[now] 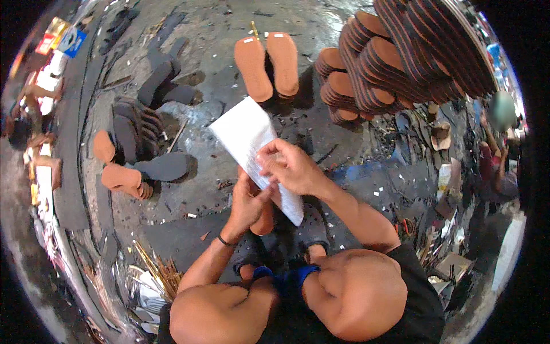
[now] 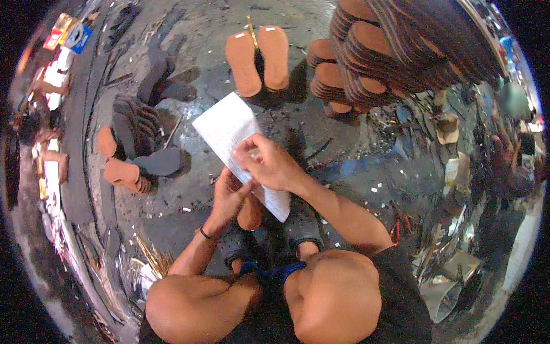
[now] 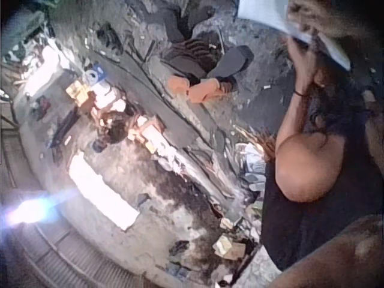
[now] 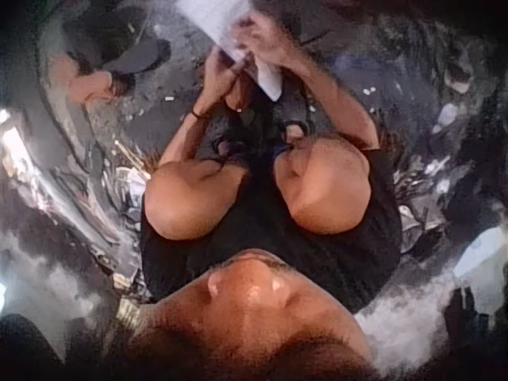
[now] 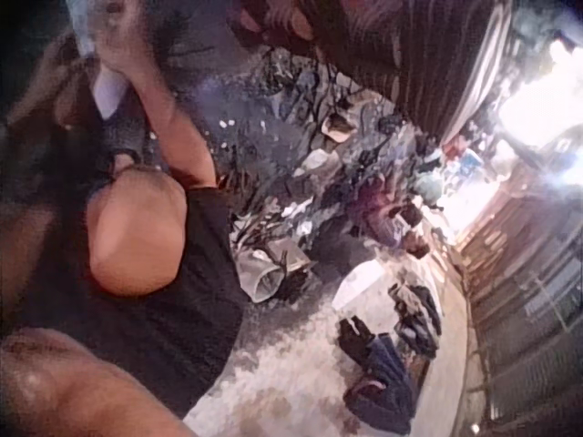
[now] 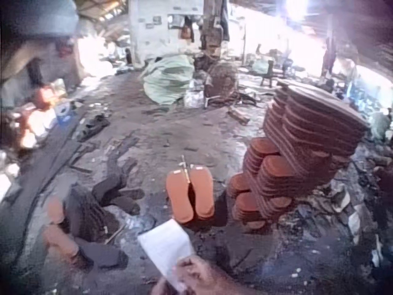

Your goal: The person sits on the floor and repeatedly picks up shoe soles, peels small white labels from a sheet, and sticks them onto the soles. The labeled soles are stacked in a pile nearby.

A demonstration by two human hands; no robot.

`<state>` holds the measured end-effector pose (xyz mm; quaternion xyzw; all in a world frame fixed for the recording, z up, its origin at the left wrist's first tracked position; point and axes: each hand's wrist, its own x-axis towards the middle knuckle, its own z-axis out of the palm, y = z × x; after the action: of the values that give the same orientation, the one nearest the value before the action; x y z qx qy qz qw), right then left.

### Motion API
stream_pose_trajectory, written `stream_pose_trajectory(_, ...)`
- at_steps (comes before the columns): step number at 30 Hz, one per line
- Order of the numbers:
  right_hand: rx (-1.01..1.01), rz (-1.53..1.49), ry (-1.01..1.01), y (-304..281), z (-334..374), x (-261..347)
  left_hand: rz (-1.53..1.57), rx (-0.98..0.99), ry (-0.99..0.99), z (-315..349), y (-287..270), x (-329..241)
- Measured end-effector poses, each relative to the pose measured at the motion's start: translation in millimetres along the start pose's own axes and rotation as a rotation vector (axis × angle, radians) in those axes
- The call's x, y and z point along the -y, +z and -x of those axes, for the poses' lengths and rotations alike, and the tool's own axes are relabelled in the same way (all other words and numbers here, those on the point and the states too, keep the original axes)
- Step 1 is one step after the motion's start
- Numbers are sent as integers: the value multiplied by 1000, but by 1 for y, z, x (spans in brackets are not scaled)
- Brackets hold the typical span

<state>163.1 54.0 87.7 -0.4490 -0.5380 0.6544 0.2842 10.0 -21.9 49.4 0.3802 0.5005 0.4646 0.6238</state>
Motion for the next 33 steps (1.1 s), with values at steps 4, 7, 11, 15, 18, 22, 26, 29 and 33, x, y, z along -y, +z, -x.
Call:
stream_pose_trajectory(4,-193,402,-228,-11,0,-5,8,-27,-199,11,-36,-9)
stream_pose_trajectory(7,-48,527,-316,2,12,-9,-9,15,-293,21,-49,-7)
stream_pose_trajectory(11,-39,693,-456,21,19,-7,-34,29,-258,26,-48,-6)
stream_pose_trajectory(15,-23,729,-464,23,15,-6,-62,62,-193,28,-51,-7)
stream_pose_trajectory(18,-6,773,-467,23,14,-9,-138,24,-175,27,-46,-12)
stream_pose_trajectory(22,14,802,-453,26,15,-8,-134,-68,-297,27,-45,-14)
stream_pose_trajectory(26,-75,768,-514,29,17,-5,-42,-137,-222,25,-39,-9)
stream_pose_trajectory(29,-88,672,-473,33,19,-6,-69,-131,-219,24,-34,-15)
stream_pose_trajectory(33,-1,641,-512,31,17,-2,1,-123,-204,26,-41,-8)
